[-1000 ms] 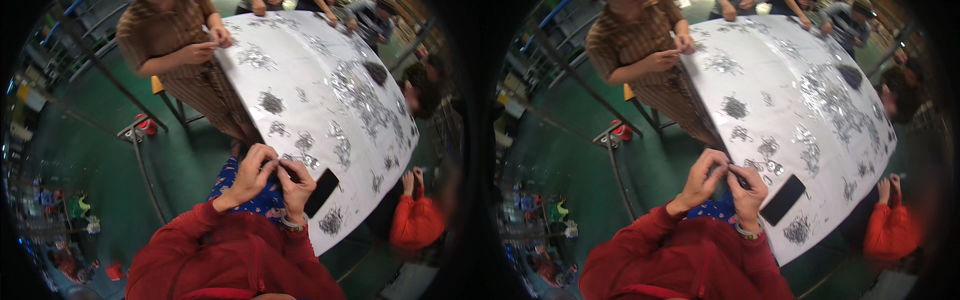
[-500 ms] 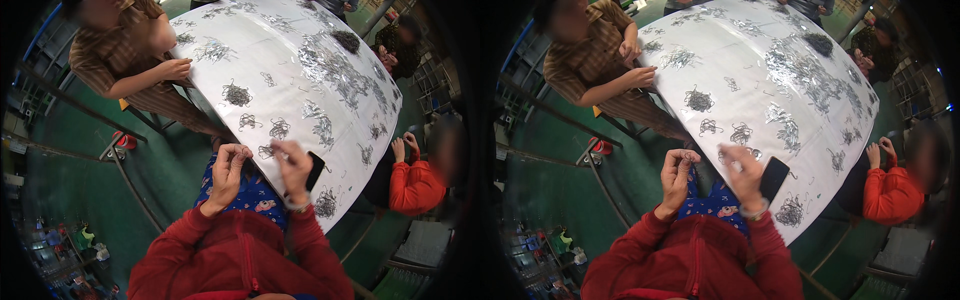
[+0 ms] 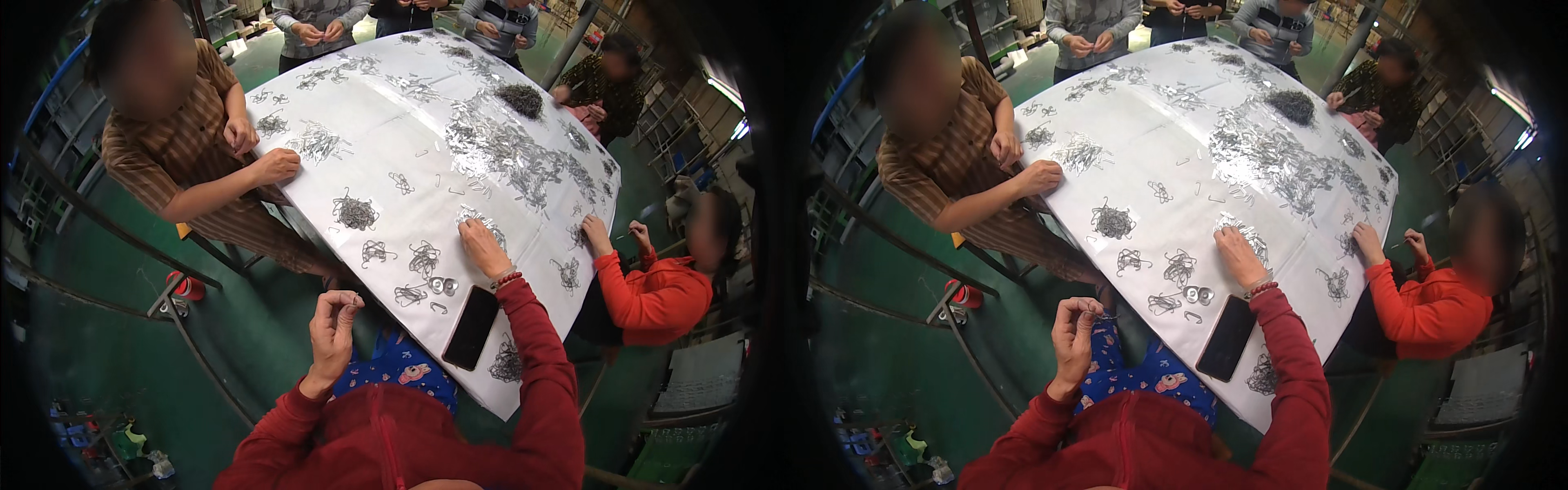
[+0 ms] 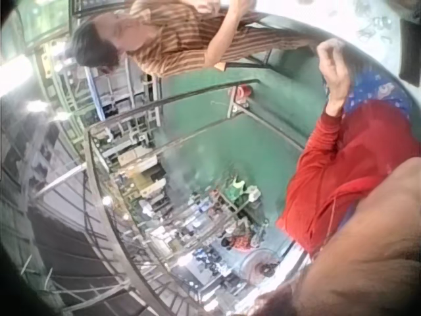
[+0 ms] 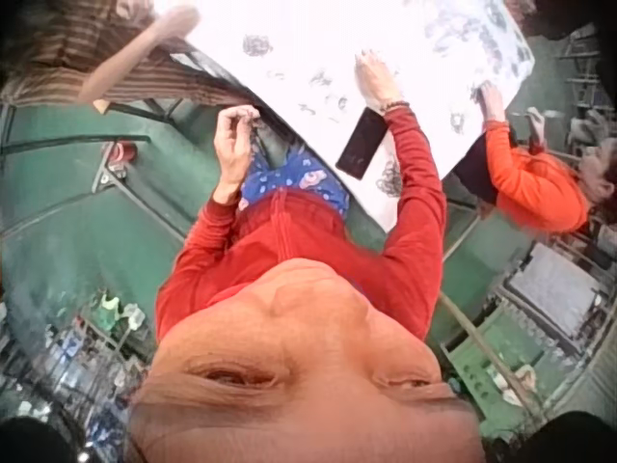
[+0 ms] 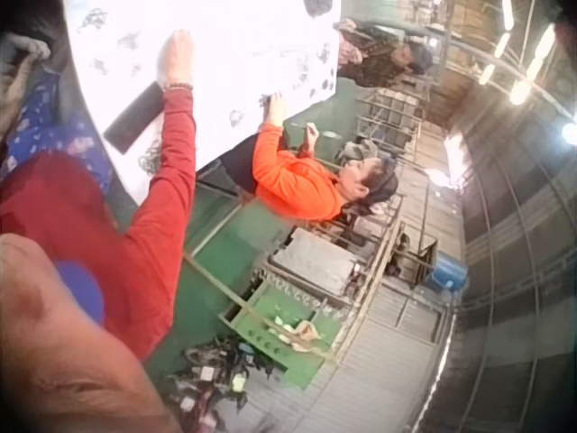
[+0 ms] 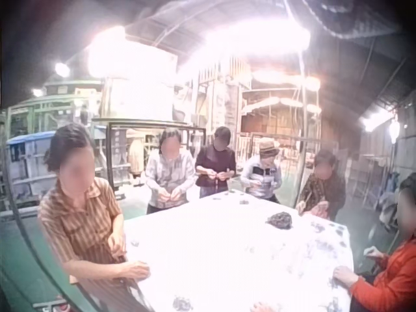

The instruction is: The person sits at a large table with several coworkers, picking up small wire pieces and assembling them into larger wire loops or chains. They repeatedly pick up individual wire pieces, twist or link them together, and occasionally hang the assembled chains on a nearby metal frame. The person also gathers loose wire pieces into a pile on the table.

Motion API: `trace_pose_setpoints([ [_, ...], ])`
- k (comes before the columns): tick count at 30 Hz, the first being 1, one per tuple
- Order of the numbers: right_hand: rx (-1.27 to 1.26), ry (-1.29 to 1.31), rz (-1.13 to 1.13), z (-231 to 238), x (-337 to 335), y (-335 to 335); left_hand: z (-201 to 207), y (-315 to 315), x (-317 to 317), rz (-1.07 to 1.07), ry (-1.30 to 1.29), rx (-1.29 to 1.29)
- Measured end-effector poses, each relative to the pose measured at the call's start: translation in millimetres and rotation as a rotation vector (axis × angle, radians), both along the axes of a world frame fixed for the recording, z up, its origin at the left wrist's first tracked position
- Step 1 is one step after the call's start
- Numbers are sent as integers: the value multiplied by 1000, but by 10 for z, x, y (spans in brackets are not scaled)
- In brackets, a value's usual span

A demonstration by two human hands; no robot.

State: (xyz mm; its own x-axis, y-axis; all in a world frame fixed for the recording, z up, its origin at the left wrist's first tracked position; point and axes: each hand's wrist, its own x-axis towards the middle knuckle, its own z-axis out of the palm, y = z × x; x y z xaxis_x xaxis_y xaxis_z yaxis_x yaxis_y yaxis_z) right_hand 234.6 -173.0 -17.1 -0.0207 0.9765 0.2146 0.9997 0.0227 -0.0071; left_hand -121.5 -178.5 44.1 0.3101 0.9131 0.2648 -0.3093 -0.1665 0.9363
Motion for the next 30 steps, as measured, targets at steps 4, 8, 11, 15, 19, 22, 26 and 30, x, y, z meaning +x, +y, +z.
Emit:
trace_pose_setpoints([
  [4, 254, 709, -103, 280, -464, -23, -51, -20, -44, -57, 106, -2],
  [8, 141, 1328, 46, 676, -1251, -246, -70, -28, -43, -85, 208, 51],
  [11, 86, 1365, 104, 949, -1709, -425, -39, -30, -15, -93, 283, 124],
  [15, 99, 1400, 126, 1159, -1940, -592, 20, -61, 7, -39, 356, 115],
  [19, 158, 1373, 93, 1140, -1987, -660, -10, -73, 2, -19, 364, 157],
  [22, 223, 1508, 52, 1039, -2029, -664, -107, -71, 15, -3, 378, 221],
  [26, 225, 1722, -23, 889, -2099, -655, -217, -102, 29, 24, 244, 217],
  [30, 113, 1809, -67, 799, -2058, -712, -242, 100, 100, 209, 52, 163],
])
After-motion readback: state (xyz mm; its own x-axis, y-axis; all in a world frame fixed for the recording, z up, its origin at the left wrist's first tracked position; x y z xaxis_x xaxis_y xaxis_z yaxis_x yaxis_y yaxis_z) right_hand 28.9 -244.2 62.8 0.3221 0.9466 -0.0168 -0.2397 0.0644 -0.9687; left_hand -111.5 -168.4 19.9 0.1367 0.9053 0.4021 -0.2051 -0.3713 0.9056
